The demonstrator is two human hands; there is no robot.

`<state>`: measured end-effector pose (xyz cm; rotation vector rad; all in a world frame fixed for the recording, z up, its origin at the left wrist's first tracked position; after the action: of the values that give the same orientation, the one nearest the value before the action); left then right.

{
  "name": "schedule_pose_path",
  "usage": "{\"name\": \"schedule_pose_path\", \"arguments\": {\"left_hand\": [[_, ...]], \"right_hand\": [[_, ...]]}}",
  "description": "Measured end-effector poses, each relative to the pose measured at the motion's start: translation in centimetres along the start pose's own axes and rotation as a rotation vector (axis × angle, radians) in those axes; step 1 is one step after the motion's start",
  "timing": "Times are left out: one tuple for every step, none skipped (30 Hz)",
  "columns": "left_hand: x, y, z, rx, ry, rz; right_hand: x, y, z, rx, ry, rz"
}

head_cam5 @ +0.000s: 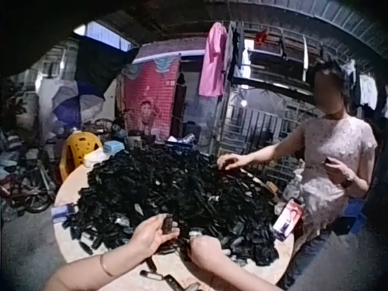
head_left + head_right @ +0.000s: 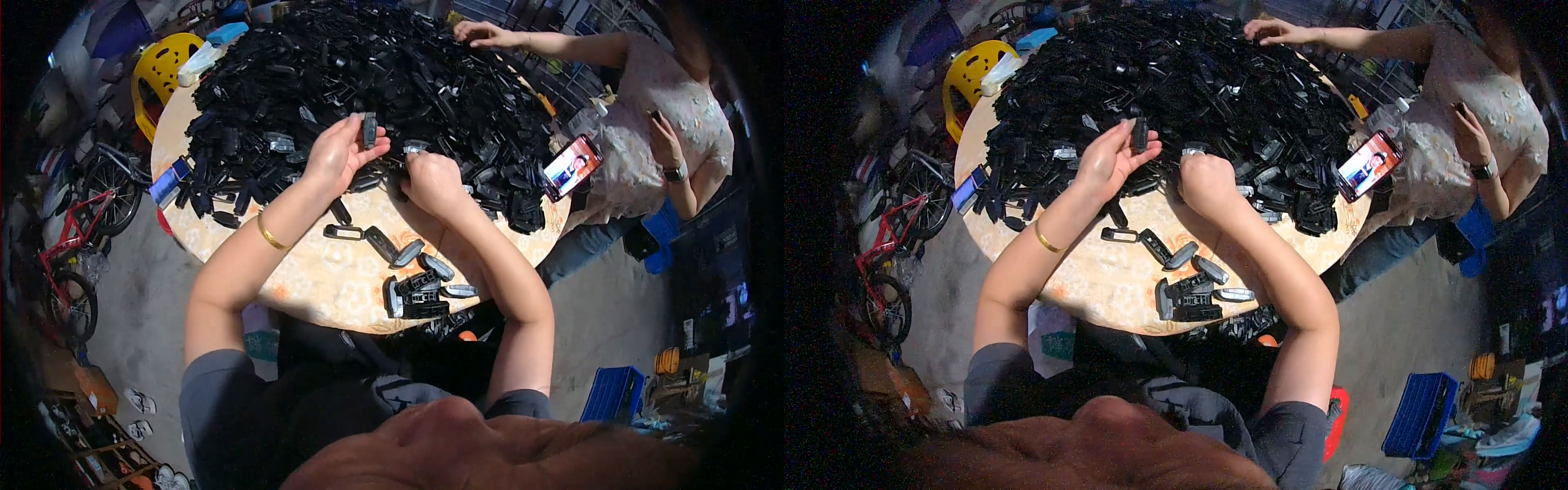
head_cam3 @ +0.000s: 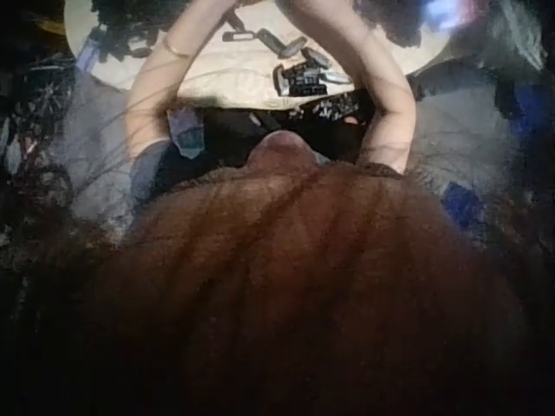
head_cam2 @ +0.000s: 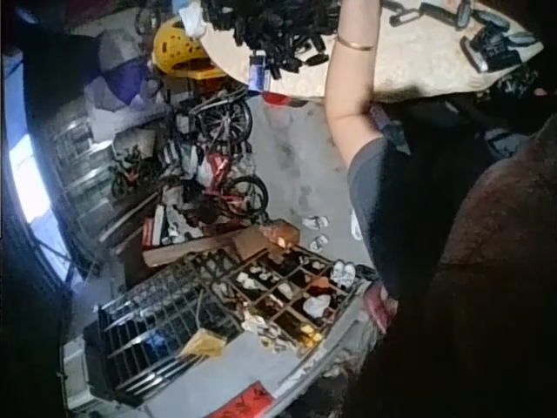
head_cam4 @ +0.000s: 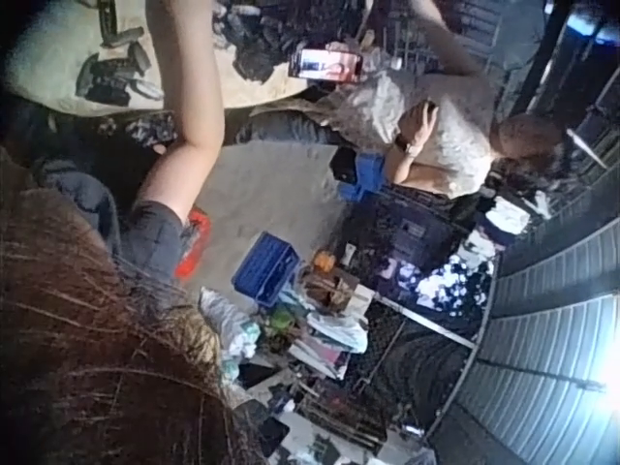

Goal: The person repeatedly picks up plastic components from a pile on the table, fits and snaps the pieces together by hand, and places the assembled parts onto the table.

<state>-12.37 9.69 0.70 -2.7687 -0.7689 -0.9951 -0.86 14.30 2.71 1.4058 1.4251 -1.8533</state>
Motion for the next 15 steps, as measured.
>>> {"name": "schedule_pose_path", "arguments": {"left_hand": [[0.1, -0.1, 0.2, -0.014, -0.005, -0.020], [0.3, 0.0, 0.2, 0.029, -0.057, 0.004], [0.2, 0.1, 0.3, 0.033, -0.057, 0.005], [0.5, 0.4, 0.5, 0.038, -0.117, 0.035], [0.8, 0.7, 0.7, 0.043, -0.178, 0.064], [0.9, 0.7, 1.0, 0.021, -0.191, 0.084], [1.6, 1.4, 1.2, 0.004, -0.266, 0.087], [2.0, 1.6, 1.7, -0.012, -0.280, 0.110], [2.3, 1.6, 2.2, -0.029, -0.295, 0.133], [2.1, 1.6, 2.4, -0.030, -0.298, 0.136], [2.0, 1.6, 2.5, -0.021, -0.301, 0.142], [2.0, 1.5, 2.6, -0.011, -0.304, 0.148], [1.5, 1.4, 2.6, -0.013, -0.307, 0.145], [1.4, 1.3, 2.5, 0.022, -0.325, 0.153], [1.4, 1.3, 2.3, 0.057, -0.342, 0.161]], "right_hand": [[0.0, 0.1, 0.2, -0.017, -0.031, -0.007], [-0.6, 0.1, 0.3, -0.029, -0.099, -0.066], [-0.7, 0.3, 0.2, -0.032, -0.097, -0.069], [-1.5, 0.4, -0.9, 0.102, -0.263, -0.097], [-1.9, 0.5, -2.1, 0.237, -0.429, -0.125], [-1.7, 0.5, -3.0, 0.327, -0.586, -0.113], [-1.7, 0.7, -3.7, 0.355, -0.739, -0.158], [-1.5, 1.0, -4.2, 0.382, -0.893, -0.183], [-1.2, 1.2, -4.6, 0.408, -1.047, -0.209], [-0.9, 1.3, -4.6, 0.411, -1.047, -0.212], [-1.4, 1.3, -4.2, 0.331, -1.015, -0.268], [-1.9, 1.5, -3.8, 0.252, -0.981, -0.324], [-2.3, 1.6, -2.8, 0.240, -1.007, -0.336], [-2.9, 1.7, -2.2, 0.239, -1.026, -0.373], [-3.5, 1.8, -2.0, 0.237, -1.046, -0.410]]}}
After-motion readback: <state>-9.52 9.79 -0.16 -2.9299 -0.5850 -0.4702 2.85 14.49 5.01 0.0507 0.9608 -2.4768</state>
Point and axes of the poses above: each hand's wrist, its own y-axis away from the middle knuckle, its own x-axis out of the palm, z = x × y, the point moved 9 cm from there along -y, towards the middle knuckle, and after that the axes turned 7 degrees about -z, right-handed, at the moved point
